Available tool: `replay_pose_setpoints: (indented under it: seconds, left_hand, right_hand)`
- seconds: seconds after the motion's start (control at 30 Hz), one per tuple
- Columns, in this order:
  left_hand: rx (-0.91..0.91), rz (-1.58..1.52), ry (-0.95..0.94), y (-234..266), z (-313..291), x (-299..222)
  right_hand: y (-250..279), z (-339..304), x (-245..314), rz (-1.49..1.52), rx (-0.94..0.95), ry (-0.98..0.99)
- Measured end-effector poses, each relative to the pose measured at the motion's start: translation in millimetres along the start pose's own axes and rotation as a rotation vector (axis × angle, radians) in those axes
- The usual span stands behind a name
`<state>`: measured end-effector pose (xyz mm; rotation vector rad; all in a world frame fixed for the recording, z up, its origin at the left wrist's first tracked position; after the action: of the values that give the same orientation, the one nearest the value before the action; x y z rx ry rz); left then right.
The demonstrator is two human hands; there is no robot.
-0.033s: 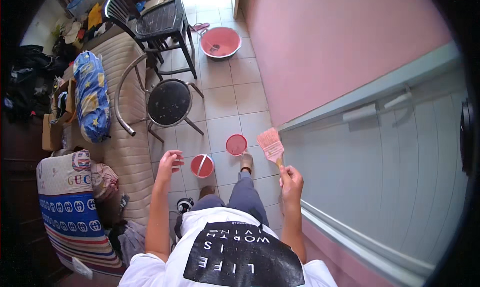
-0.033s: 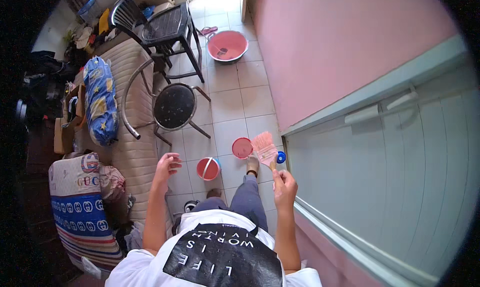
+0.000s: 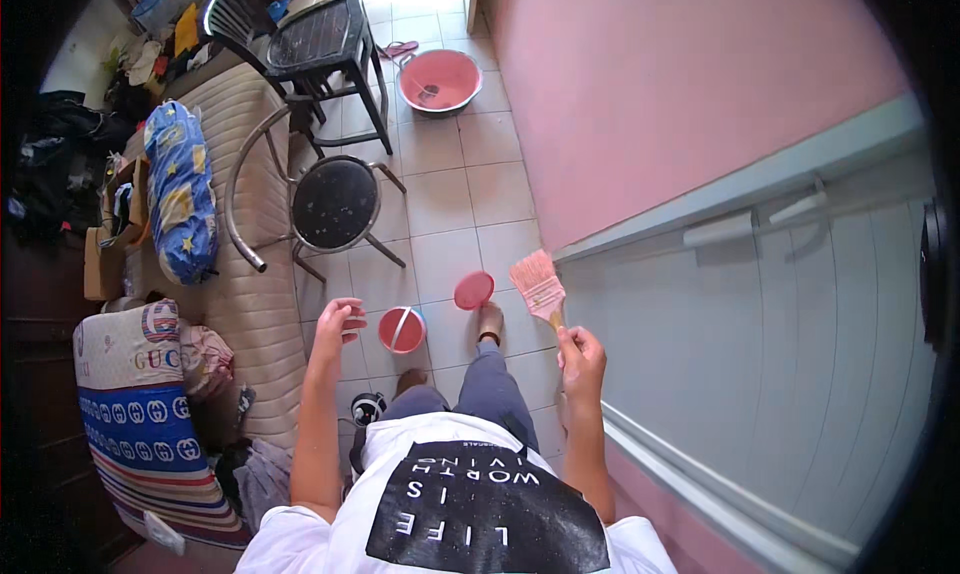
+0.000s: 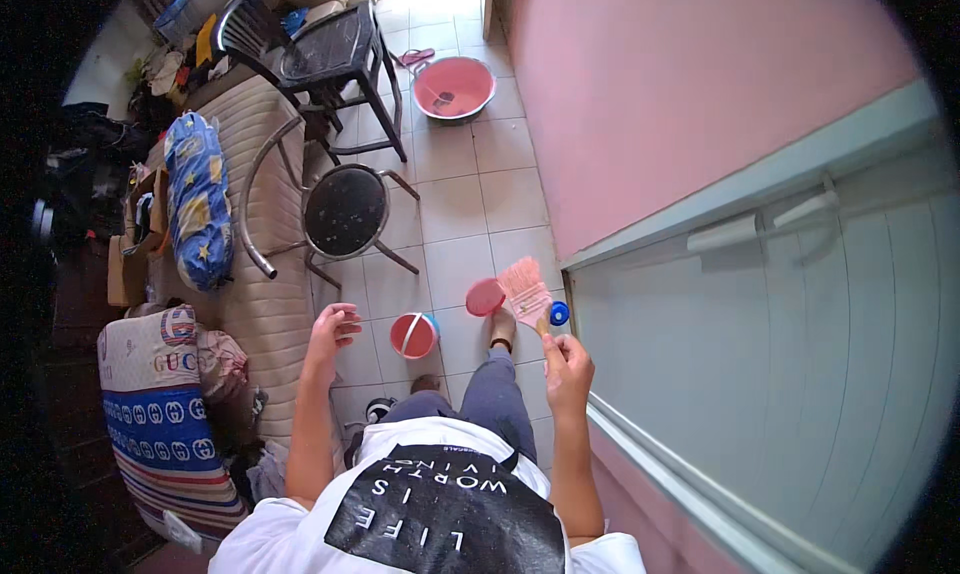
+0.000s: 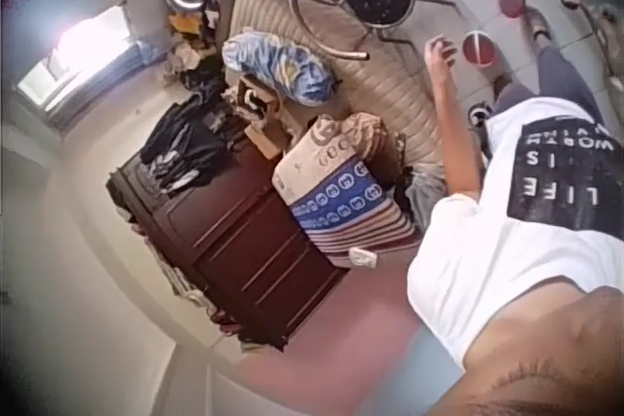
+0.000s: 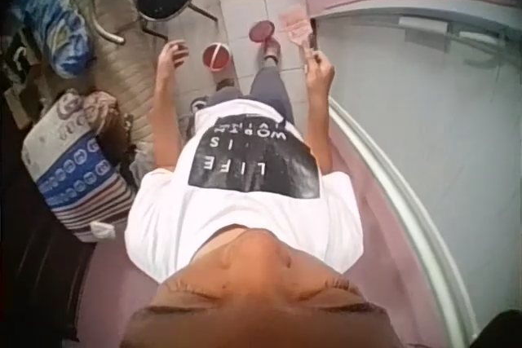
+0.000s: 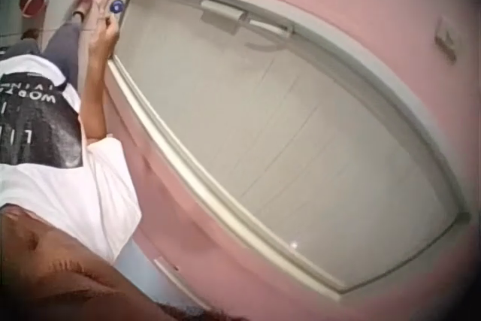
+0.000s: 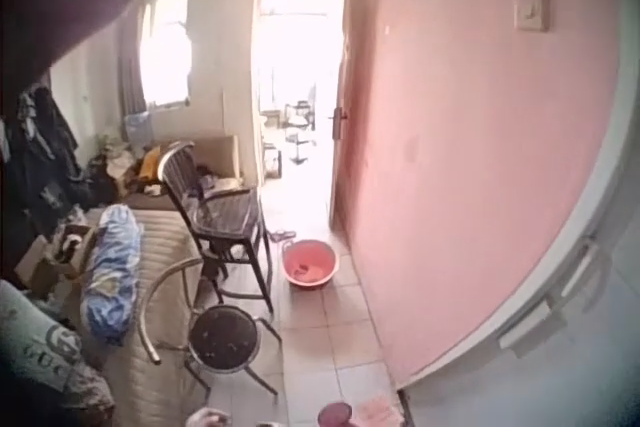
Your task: Painting a wall using a roller and a brush.
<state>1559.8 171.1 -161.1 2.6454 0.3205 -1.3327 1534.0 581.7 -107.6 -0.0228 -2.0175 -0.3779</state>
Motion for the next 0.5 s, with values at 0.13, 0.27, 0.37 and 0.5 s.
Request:
replay_pose_setpoints:
  seconds: [0.13,0.27,0.37,0.5]
  left_hand:
    - [0.058,0.015,0.022,-73,15,-26]
    - [0.144,0.035,0.037,-138,20,-49]
    - [0.143,0.062,0.011,-162,31,-54]
    - [0.088,0.065,0.098,-177,45,-60]
  right_hand:
    - [23,69,36,-0.202,0.051,0.051]
    - [45,129,50,-0.210,0.083,0.108]
    - [63,160,57,-0.228,0.031,0.072]
    - [71,186,45,-0.139,0.060,0.008]
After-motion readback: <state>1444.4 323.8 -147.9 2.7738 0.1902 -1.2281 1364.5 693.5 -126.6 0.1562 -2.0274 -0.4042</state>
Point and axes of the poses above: each hand's wrist, its own z-axis towards the middle knuckle, its own y-axis out of the back of the hand, x = y × z, the point moved 8 cm from there along z, towards the middle knuckle, and after that the axes turned 1 degree about -y, right-handed, at the moved point
